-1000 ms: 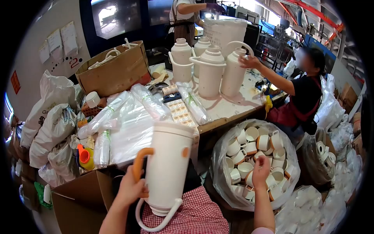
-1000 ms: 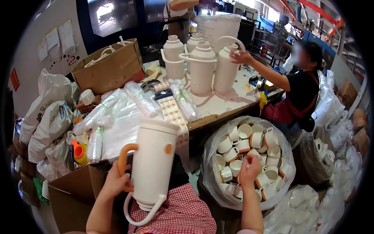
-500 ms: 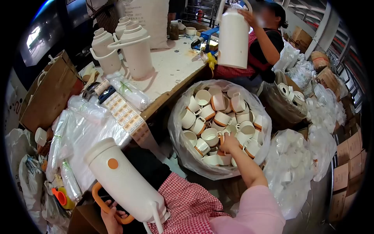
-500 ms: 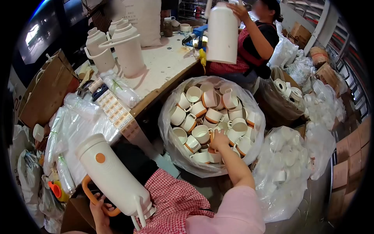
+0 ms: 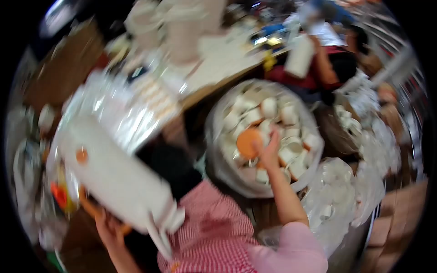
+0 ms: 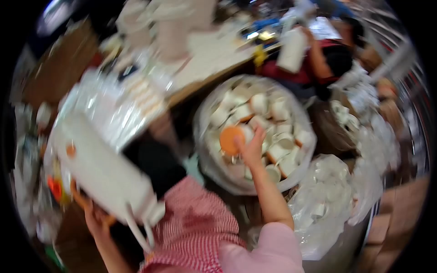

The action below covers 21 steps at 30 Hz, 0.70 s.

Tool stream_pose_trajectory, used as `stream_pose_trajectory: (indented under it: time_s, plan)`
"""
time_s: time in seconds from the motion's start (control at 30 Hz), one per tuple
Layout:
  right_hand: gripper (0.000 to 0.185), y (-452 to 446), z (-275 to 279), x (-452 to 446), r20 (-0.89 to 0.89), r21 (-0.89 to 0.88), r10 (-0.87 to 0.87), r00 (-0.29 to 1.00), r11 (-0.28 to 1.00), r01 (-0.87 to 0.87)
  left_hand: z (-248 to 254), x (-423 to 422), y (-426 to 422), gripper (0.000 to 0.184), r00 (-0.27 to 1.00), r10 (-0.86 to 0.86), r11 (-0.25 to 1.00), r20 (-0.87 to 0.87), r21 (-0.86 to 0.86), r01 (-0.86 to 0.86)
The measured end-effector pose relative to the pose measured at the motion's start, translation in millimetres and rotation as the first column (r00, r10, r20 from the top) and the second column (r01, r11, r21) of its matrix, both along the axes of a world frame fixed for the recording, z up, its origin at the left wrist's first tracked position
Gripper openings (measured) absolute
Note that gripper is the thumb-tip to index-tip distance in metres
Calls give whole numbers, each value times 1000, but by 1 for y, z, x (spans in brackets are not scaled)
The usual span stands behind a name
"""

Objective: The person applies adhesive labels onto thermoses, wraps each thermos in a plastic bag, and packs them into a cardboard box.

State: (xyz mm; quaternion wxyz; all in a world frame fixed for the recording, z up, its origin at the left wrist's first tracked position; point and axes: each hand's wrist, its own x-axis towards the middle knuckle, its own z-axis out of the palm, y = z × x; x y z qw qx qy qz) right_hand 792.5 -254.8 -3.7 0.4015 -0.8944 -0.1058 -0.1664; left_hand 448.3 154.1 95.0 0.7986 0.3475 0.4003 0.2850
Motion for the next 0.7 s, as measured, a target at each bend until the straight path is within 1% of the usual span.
stream_pose_trajectory:
  time_s: [0.03, 0.07, 0.1, 0.13, 0.17, 0.2, 0.23, 0.27, 0.3, 0.33, 0.37, 0.43, 0.5, 0.53, 0.57, 0.6, 0.63, 0.67, 0.7]
  plan:
    - [85, 13, -5, 3, -13, 147, 125, 992, 982, -122, -18, -16, 22, 36, 999, 7, 995, 47, -99, -2]
    - [80, 40, 11, -21, -188, 579, 379, 906, 788, -209, -10, -2, 19, 24, 989, 151, 979, 2, -135, -149]
    - [78, 67, 46, -42, -195, 772, 538, 820, 600, -210, -61, -35, 61, 24, 886, -126, 973, 446, -119, 198]
    - [78, 95, 81, -61, -181, 911, 667, 723, 391, -132, -8, 8, 27, 19, 956, 177, 957, 235, -269, -112]
    - [82, 115, 90, -87, -63, 970, 754, 653, 199, -137, -19, 2, 30, 14, 900, 158, 945, 407, -327, -19]
    - [86, 136, 99, -112, 58, 994, 819, 571, 7, -110, -18, 0, 25, 16, 891, 193, 934, 412, -355, -38]
    - [93, 142, 93, -128, 56, 989, 856, 515, 24, -148, -16, 3, 20, 17, 883, 217, 923, 417, -383, -46]
    - [97, 161, 76, -136, 170, 916, 879, 445, 25, -399, -13, 6, 14, 19, 917, 266, 925, 299, -348, -154]
    - [100, 179, 66, -137, 246, 703, 876, 415, 134, -699, -14, -2, 16, 18, 929, 277, 926, 247, -328, -189]
    - [92, 179, 65, -150, 83, 385, 859, 506, 440, -811, -15, -11, 18, 17, 938, 288, 926, 193, -307, -221]
    - [88, 182, 59, -156, 101, 391, 903, 419, 351, -851, -16, -19, 20, 17, 944, 299, 925, 138, -285, -251]
    - [84, 175, 45, -175, -57, 469, 943, 328, 315, -825, -18, -45, 34, 14, 957, 161, 953, 240, -290, -88]
    - [76, 161, 42, -177, -179, 230, 934, 309, 346, -910, 0, -51, 35, 14, 972, 112, 985, 205, -150, -82]
    - [66, 156, 36, -174, -205, 182, 921, 330, 367, -912, 7, -49, 30, 15, 1000, 23, 999, 4, 34, -23]
    - [61, 152, 28, -165, -172, 76, 923, 344, 361, -930, 13, -47, 25, 17, 979, -11, 975, -206, 217, 57]
    - [55, 149, 26, -156, -183, 73, 897, 403, 421, -904, 19, -33, 5, 18, 937, -14, 919, -349, 364, 149]
    - [52, 146, 25, -148, -264, 169, 837, 479, 529, -832, 14, -23, -10, 20, 899, -38, 907, -436, 363, 214]
    - [46, 148, 26, -139, -344, 316, 773, 533, 630, -709, 8, -12, -24, 25, 873, -76, 905, -481, 334, 263]
    - [43, 152, 19, -128, -371, 454, 726, 579, 686, -568, -1, -3, -31, 31, 915, -107, 916, -389, 318, 243]
